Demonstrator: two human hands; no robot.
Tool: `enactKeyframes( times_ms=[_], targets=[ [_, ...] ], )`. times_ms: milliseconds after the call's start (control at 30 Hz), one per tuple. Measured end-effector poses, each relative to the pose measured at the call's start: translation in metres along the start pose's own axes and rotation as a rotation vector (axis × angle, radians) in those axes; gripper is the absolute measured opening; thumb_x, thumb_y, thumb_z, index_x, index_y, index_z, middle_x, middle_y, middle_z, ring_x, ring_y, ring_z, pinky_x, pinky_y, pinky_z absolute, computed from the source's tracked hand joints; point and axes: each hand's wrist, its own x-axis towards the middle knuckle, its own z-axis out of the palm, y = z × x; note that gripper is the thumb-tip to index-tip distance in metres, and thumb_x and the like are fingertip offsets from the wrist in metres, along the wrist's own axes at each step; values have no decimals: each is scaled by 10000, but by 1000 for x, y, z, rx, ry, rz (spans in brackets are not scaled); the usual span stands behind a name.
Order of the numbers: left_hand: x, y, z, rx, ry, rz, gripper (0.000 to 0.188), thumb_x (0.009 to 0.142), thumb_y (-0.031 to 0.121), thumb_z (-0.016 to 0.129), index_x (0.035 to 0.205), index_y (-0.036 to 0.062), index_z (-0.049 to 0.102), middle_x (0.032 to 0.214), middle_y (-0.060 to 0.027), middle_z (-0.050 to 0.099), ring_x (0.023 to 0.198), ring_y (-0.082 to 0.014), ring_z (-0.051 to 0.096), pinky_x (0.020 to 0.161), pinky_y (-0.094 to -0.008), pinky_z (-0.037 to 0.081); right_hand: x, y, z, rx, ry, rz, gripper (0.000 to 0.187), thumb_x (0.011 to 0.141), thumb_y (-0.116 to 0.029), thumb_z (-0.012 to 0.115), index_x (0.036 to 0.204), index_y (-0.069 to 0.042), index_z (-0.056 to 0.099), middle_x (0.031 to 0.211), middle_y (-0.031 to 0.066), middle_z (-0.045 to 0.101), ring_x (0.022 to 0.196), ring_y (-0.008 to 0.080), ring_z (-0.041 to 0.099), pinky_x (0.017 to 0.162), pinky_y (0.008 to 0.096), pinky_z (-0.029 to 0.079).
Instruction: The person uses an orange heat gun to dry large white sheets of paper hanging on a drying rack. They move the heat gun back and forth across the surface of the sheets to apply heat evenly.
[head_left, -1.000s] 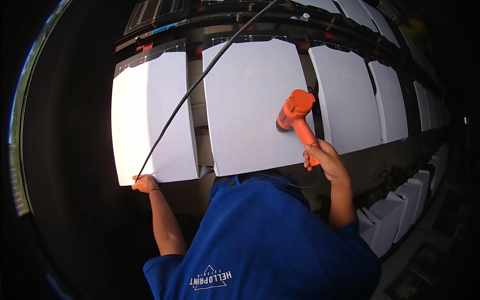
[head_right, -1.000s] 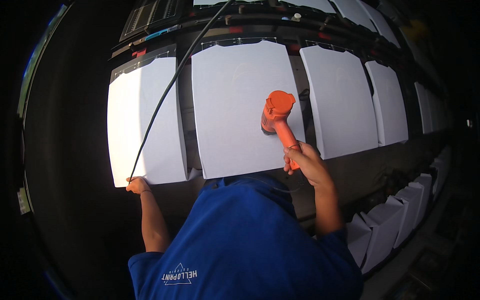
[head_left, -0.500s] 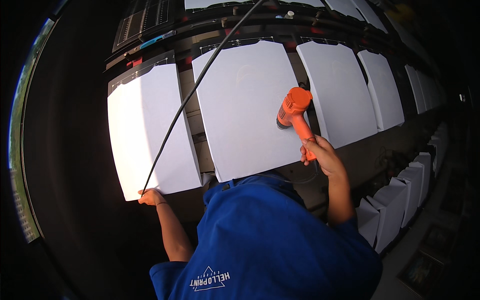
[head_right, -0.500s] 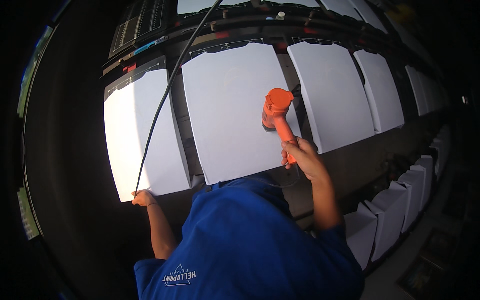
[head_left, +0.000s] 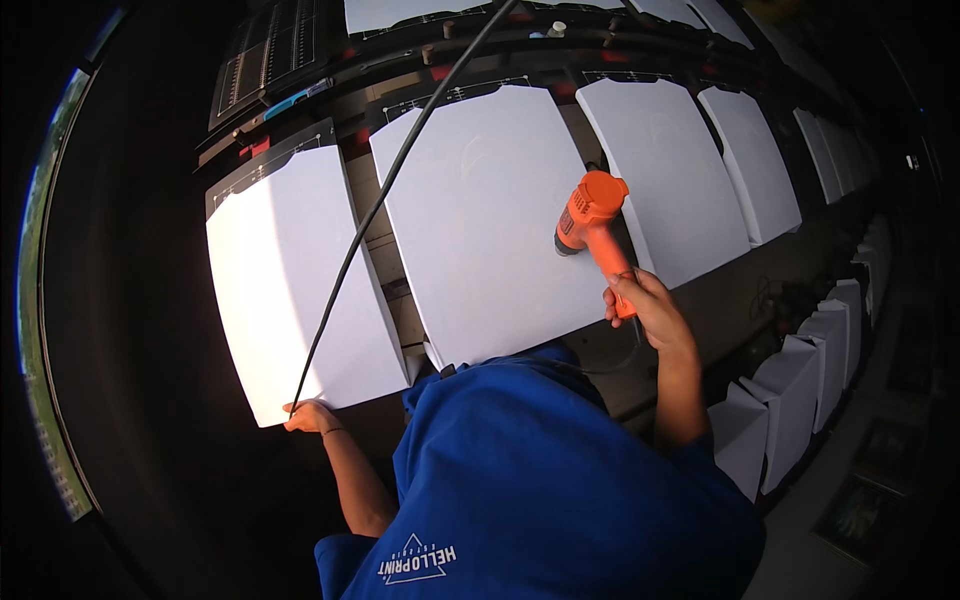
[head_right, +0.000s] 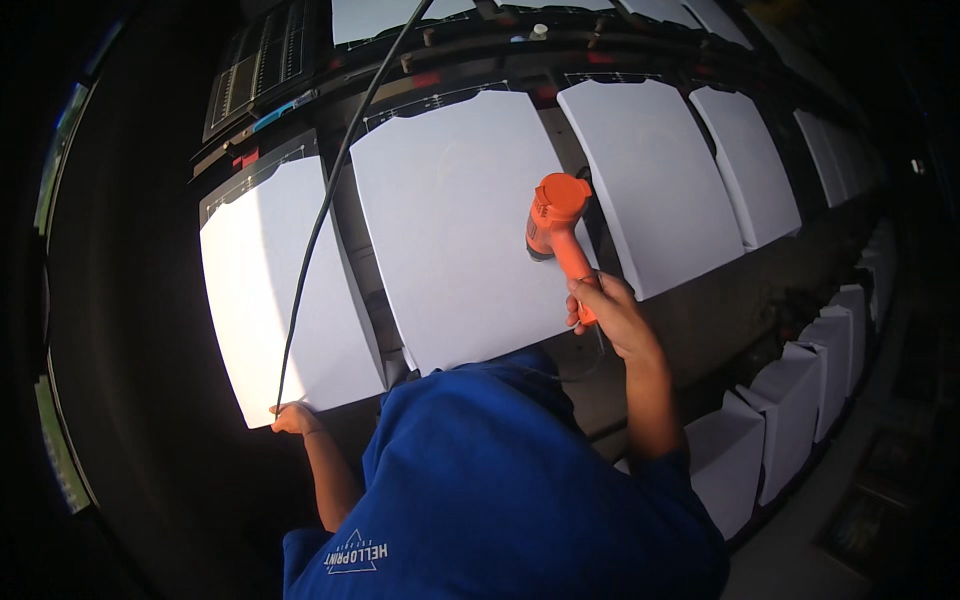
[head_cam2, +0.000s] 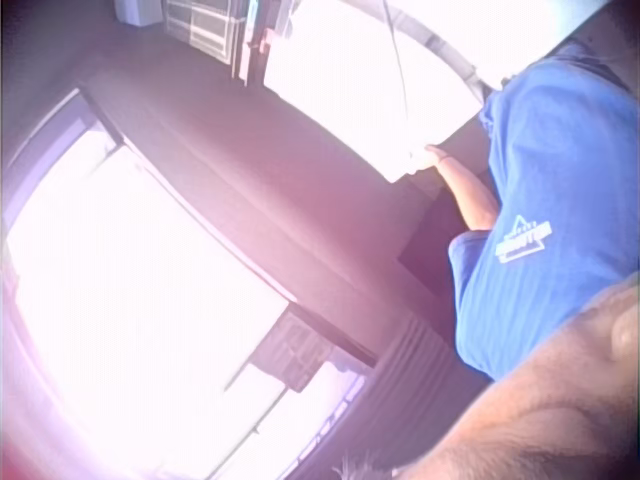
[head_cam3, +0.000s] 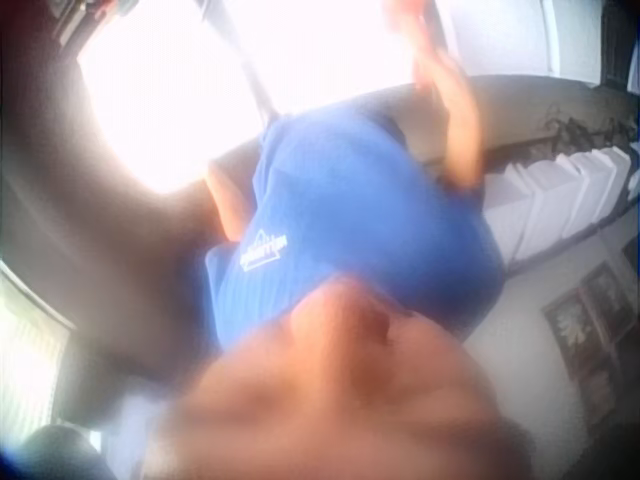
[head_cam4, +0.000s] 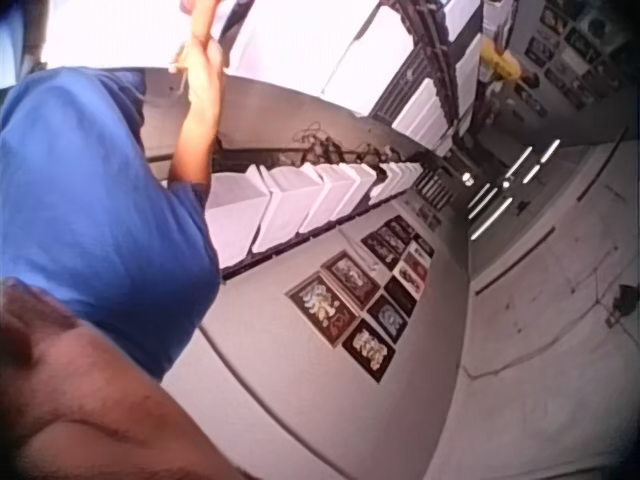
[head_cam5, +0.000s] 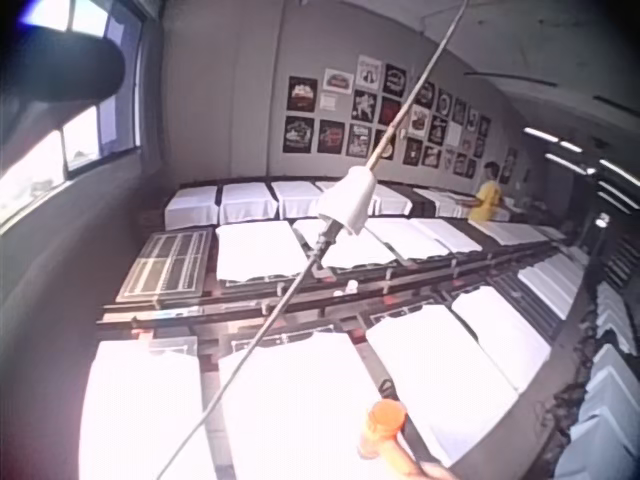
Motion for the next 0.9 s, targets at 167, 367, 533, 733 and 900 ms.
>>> enactKeyframes(
  times_ms=[167, 367, 533, 733, 900],
  targets=[
    [0, -3, 1, 7, -6, 23, 555, 983, 453, 378, 1122, -84, 383, 1015, -366, 568, 965, -513, 578, 839, -557, 482, -35, 15, -11, 8, -3, 85, 269, 944, -244, 571, 1066, -7, 532, 788, 59, 588, 636, 131, 589, 536, 263, 477],
    [-11, 7, -4, -4, -13, -4, 558, 982, 461, 382, 1112, -82, 381, 989, -364, 576, 939, -506, 588, 823, -557, 484, -36, 27, -8, 35, 107, 5, 259, 945, -252, 565, 1040, -13, 531, 783, 57, 585, 638, 129, 593, 534, 263, 479],
    [-2, 2, -5, 28, -10, 18, 561, 981, 463, 382, 1110, -84, 379, 987, -362, 578, 942, -503, 588, 820, -557, 485, -43, 29, -18, 85, 86, 16, 236, 945, -245, 565, 1022, -25, 530, 774, 52, 578, 626, 128, 590, 524, 259, 482],
    [-7, 4, -3, -18, 6, 26, 564, 980, 464, 386, 1106, -86, 379, 988, -371, 572, 947, -505, 586, 818, -564, 481, -42, 39, -15, 92, 176, -14, 243, 948, -250, 568, 1019, -20, 536, 769, 44, 574, 620, 125, 592, 516, 251, 483],
    [-3, 0, 2, 4, 47, 62, 555, 984, 459, 382, 1078, -89, 389, 955, -368, 579, 908, -511, 593, 792, -563, 489, -33, 32, -19, 173, 123, -32, 248, 944, -260, 584, 1011, -25, 542, 774, 41, 579, 623, 124, 597, 514, 248, 480]
  ],
)
